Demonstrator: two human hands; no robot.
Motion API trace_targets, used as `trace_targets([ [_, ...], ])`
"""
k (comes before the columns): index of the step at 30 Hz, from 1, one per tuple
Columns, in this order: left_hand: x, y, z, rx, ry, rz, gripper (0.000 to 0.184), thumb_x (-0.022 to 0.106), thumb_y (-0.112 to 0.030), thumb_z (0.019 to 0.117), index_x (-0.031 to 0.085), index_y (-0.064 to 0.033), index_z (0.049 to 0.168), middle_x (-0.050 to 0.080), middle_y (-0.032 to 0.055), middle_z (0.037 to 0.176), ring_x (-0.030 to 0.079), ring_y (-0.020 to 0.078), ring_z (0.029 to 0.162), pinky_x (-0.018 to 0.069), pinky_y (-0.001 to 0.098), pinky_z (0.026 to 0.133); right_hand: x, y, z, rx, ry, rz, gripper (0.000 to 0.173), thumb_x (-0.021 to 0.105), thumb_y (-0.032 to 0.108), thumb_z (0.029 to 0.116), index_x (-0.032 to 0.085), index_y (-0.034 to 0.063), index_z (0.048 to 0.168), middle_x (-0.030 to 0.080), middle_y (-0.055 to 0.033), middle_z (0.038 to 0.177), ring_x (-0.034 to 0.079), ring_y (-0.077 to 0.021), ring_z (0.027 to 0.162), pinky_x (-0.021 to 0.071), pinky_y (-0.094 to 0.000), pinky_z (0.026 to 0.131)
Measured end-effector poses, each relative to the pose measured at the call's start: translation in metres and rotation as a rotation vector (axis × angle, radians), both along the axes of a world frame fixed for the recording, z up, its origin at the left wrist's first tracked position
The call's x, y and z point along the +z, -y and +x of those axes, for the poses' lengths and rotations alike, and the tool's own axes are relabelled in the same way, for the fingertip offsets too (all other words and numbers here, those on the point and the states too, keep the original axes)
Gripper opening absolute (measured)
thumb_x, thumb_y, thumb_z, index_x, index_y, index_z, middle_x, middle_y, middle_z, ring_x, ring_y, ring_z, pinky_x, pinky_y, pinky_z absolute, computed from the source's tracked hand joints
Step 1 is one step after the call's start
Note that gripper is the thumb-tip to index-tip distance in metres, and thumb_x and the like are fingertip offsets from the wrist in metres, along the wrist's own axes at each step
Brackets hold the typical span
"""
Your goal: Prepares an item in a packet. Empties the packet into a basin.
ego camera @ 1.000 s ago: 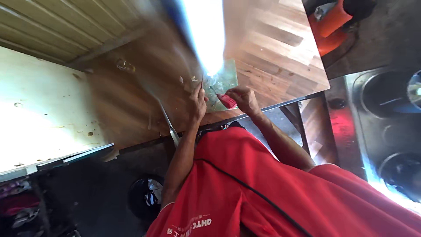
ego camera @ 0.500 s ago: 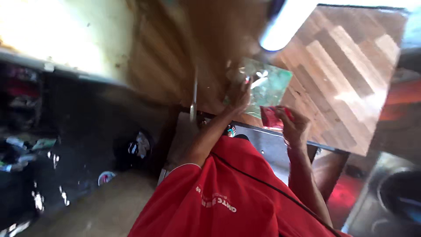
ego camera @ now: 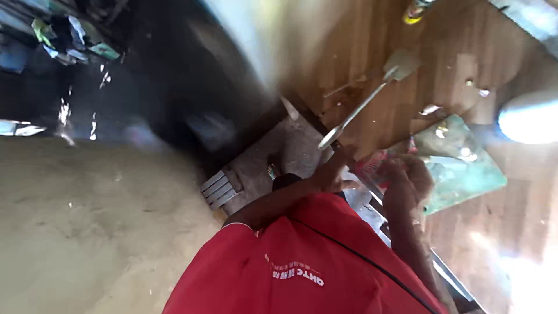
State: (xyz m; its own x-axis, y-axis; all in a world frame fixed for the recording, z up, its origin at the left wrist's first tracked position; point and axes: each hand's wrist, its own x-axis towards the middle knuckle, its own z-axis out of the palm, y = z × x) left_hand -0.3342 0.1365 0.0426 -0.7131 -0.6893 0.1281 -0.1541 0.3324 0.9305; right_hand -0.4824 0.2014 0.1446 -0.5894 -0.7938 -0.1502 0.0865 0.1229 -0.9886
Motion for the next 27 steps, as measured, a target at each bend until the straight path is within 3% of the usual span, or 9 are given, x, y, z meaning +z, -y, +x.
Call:
trace_targets([
  [4, 0.005, 0.025, 0.062, 0.383, -0.162, 0.136, 0.064, 0.079, -0.012, 0.0865, 0.053, 0.0089, 0.141, 0.055, 0.0245, 0.144, 0.059, 0.0291, 0.129, 0.0512, 0.0413, 0.108, 0.003, 0.060, 0.081, 0.132, 0.093, 0.020, 0.017, 0.064, 0.005, 0.0934, 0.060, 0.0054, 0.110, 0.069, 0.0018, 0.085, 0.069, -0.0093, 0.073, 0.0616, -0.0301, 0.069],
  [6, 0.005, 0.041, 0.102, 0.504, -0.208, 0.140, 0.051, 0.073, -0.007, 0.0897, 0.058, 0.0097, 0.135, 0.063, 0.0237, 0.134, 0.065, 0.0265, 0.118, 0.0557, 0.0394, 0.100, 0.002, 0.088, 0.125, 0.190, 0.148, 0.022, 0.019, 0.065, 0.005, 0.0929, 0.060, 0.0056, 0.111, 0.069, 0.0012, 0.084, 0.068, -0.0098, 0.071, 0.0610, -0.0296, 0.066],
  [9, 0.007, 0.060, 0.168, 0.623, -0.206, 0.248, 0.047, 0.070, -0.003, 0.0907, 0.059, 0.0075, 0.136, 0.068, 0.0194, 0.125, 0.069, 0.0204, 0.107, 0.0576, 0.0364, 0.095, 0.001, 0.124, 0.188, 0.306, 0.203, 0.044, 0.017, 0.063, 0.006, 0.0953, 0.059, 0.0068, 0.112, 0.070, 0.0002, 0.086, 0.068, -0.0108, 0.071, 0.0611, -0.0299, 0.065],
  [14, 0.009, 0.093, 0.262, 0.786, -0.216, 0.289, 0.054, 0.070, 0.000, 0.0892, 0.056, 0.0031, 0.141, 0.061, 0.0160, 0.140, 0.063, 0.0198, 0.122, 0.0542, 0.0386, 0.103, -0.001, 0.180, 0.279, 0.423, 0.311, 0.128, 0.014, 0.063, 0.008, 0.0980, 0.060, 0.0095, 0.112, 0.071, 0.0002, 0.088, 0.070, -0.0113, 0.074, 0.0625, -0.0317, 0.067],
  [18, 0.021, 0.120, 0.312, 0.935, -0.246, 0.292, 0.050, 0.073, 0.003, 0.0872, 0.058, 0.0033, 0.135, 0.069, 0.0136, 0.124, 0.069, 0.0161, 0.106, 0.0589, 0.0363, 0.094, 0.005, 0.222, 0.330, 0.550, 0.364, 0.196, 0.015, 0.060, 0.011, 0.1018, 0.060, 0.0089, 0.117, 0.071, -0.0027, 0.095, 0.071, -0.0144, 0.080, 0.0638, -0.0349, 0.071],
  [21, 0.018, 0.142, 0.334, 1.029, -0.440, 0.365, 0.040, 0.073, 0.007, 0.0864, 0.064, 0.0013, 0.125, 0.073, 0.0078, 0.109, 0.070, 0.0123, 0.089, 0.0619, 0.0326, 0.080, 0.000, 0.260, 0.350, 0.712, 0.384, 0.240, 0.021, 0.048, 0.019, 0.1079, 0.060, 0.0060, 0.119, 0.073, -0.0076, 0.096, 0.074, -0.0206, 0.078, 0.0662, -0.0416, 0.073],
  [23, 0.021, 0.158, 0.349, 1.126, -0.461, 0.465, 0.035, 0.072, 0.006, 0.0868, 0.066, -0.0003, 0.121, 0.074, 0.0058, 0.103, 0.071, 0.0123, 0.085, 0.0621, 0.0327, 0.076, -0.012, 0.289, 0.357, 0.841, 0.368, 0.257, 0.032, 0.040, 0.026, 0.1106, 0.060, 0.0042, 0.122, 0.074, -0.0088, 0.099, 0.075, -0.0224, 0.080, 0.0662, -0.0422, 0.075],
  [25, 0.016, 0.172, 0.367, 1.251, -0.364, 0.507, 0.036, 0.078, 0.002, 0.0845, 0.067, -0.0005, 0.119, 0.075, 0.0055, 0.101, 0.072, 0.0127, 0.089, 0.0624, 0.0342, 0.082, -0.028, 0.320, 0.362, 0.940, 0.310, 0.290, 0.037, 0.034, 0.029, 0.1114, 0.060, 0.0043, 0.123, 0.074, -0.0072, 0.099, 0.074, -0.0203, 0.079, 0.0651, -0.0394, 0.074],
  [27, 0.004, 0.183, 0.390, 1.372, -0.248, 0.443, 0.038, 0.081, -0.002, 0.0831, 0.067, 0.0009, 0.118, 0.075, 0.0079, 0.105, 0.072, 0.0138, 0.096, 0.0615, 0.0352, 0.089, -0.045, 0.356, 0.372, 1.001, 0.234, 0.354, 0.036, 0.038, 0.027, 0.1108, 0.061, 0.0028, 0.122, 0.074, -0.0069, 0.096, 0.074, -0.0187, 0.078, 0.0643, -0.0371, 0.072],
])
